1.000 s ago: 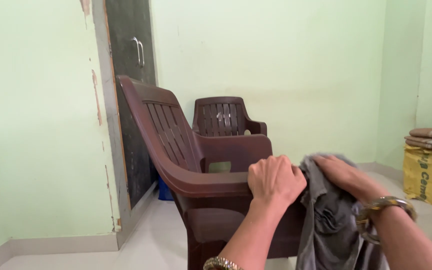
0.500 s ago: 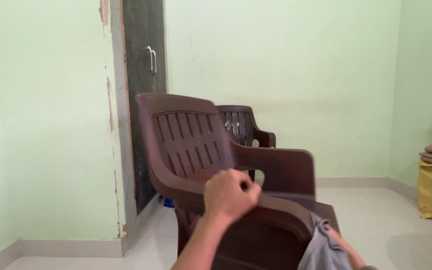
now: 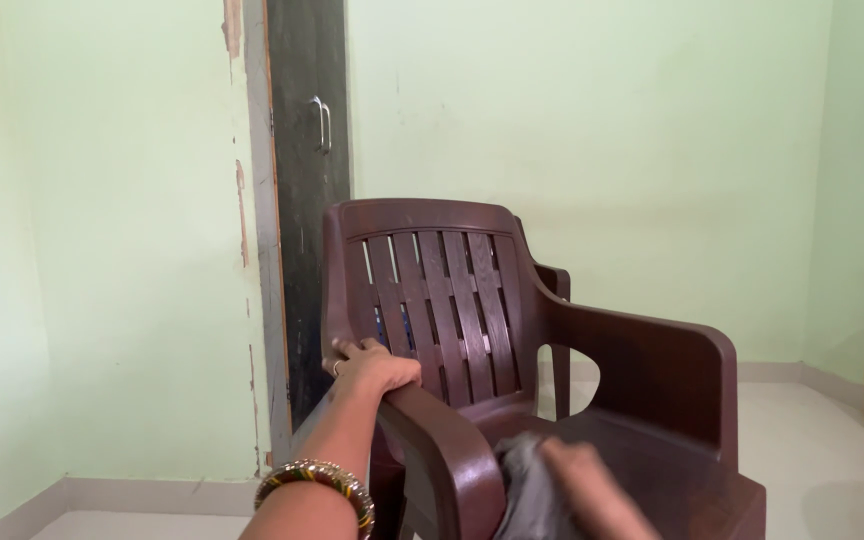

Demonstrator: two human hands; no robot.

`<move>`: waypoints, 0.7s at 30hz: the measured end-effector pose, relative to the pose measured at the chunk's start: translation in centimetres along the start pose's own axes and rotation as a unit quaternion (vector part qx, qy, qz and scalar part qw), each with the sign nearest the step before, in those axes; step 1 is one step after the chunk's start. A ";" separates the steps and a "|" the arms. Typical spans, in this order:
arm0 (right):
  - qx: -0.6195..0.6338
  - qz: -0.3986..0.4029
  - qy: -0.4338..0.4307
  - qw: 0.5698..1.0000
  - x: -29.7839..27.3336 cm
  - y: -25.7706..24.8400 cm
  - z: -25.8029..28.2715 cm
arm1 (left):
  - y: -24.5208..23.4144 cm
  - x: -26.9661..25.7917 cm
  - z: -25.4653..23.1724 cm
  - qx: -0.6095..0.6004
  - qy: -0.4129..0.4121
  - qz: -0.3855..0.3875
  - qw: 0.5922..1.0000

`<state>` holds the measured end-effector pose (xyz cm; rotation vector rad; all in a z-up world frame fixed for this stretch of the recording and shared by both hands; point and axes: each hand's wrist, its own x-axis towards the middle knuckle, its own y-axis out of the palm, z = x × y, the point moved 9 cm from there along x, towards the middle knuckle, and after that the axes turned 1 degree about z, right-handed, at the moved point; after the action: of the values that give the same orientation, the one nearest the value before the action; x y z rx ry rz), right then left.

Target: The person wipes a brown plastic chair with a gray cloth, cleaning the legs, backrest, seat, and armrests. The person moves around the chair to reach all sides and continues wiping until the entire surface is covered.

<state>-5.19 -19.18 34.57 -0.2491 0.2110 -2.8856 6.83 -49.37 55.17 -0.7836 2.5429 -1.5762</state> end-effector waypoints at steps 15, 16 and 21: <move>-0.368 0.048 0.018 0.928 1.1 -3.4 4.5 | -1.6 5.5 4.2 0.069 0.073 0.086 0.991; -0.546 0.143 0.065 0.823 -4.3 0.3 1.9 | -2.2 4.4 3.6 0.158 0.050 0.108 0.980; -0.598 0.114 0.148 0.779 -12.1 5.5 6.5 | 7.4 0.2 -6.6 0.113 0.084 0.150 0.979</move>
<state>8.80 -22.32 38.22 0.0475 1.9429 -2.0908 1.82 -41.45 52.09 -0.2389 2.3829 -1.8442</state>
